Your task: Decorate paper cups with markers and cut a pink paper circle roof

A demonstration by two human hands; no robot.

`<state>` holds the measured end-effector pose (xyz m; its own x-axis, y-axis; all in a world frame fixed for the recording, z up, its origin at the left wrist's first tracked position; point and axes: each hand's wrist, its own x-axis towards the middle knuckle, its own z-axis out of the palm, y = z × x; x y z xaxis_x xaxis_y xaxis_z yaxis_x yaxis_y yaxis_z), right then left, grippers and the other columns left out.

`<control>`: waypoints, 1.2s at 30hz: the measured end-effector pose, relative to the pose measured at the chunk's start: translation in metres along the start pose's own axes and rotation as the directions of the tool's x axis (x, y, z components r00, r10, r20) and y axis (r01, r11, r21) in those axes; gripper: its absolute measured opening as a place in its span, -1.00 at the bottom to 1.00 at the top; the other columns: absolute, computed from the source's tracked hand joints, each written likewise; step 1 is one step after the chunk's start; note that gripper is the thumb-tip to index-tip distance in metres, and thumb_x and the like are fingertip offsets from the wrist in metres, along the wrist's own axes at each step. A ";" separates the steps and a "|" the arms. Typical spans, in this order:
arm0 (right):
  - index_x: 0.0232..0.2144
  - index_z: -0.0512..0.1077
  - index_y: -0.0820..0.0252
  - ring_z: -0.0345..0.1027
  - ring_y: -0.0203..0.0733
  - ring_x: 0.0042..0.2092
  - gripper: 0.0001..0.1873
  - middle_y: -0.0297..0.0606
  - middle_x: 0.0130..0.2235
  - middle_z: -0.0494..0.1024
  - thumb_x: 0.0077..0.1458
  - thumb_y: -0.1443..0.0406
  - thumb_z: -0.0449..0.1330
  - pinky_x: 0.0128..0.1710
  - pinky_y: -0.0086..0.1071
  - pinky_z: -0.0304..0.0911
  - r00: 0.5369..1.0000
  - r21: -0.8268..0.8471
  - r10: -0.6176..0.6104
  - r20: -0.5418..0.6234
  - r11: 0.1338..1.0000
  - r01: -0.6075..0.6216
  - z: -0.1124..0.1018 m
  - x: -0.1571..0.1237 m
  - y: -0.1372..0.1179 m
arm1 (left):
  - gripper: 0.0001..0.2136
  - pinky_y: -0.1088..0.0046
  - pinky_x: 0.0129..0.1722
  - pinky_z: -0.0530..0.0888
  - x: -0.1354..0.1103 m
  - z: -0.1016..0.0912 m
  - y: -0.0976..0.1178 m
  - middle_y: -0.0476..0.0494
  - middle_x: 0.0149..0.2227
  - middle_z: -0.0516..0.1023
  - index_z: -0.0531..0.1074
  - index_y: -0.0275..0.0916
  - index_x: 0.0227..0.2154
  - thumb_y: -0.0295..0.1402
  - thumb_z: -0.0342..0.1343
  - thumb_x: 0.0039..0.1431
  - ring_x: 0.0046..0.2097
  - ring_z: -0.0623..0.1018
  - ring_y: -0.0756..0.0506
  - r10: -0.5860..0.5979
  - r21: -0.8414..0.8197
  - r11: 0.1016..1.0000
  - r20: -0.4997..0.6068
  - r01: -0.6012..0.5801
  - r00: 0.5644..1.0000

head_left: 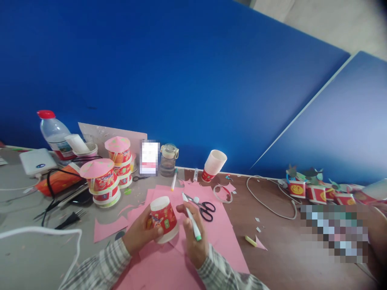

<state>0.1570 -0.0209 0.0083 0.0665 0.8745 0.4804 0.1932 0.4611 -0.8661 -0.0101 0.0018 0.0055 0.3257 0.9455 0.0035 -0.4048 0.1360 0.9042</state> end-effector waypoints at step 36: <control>-0.01 0.29 0.02 0.42 0.02 -0.17 -0.57 -0.16 -0.23 0.52 0.14 0.06 -0.09 -0.12 -0.07 0.36 0.904 0.090 -0.401 0.150 0.916 0.391 0.001 -0.012 -0.025 | -0.55 0.30 -0.46 0.43 0.002 0.004 0.003 -0.11 -0.45 0.59 0.39 -0.24 -0.34 -0.31 0.31 -0.45 -0.41 0.49 -0.21 0.114 0.256 0.964 -0.157 -0.071 0.981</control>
<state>0.1502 -0.0432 0.0243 -0.1642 0.6282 0.7605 0.1149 0.7779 -0.6178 -0.0071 0.0031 0.0098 0.1395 0.9894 0.0393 -0.1947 -0.0115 0.9808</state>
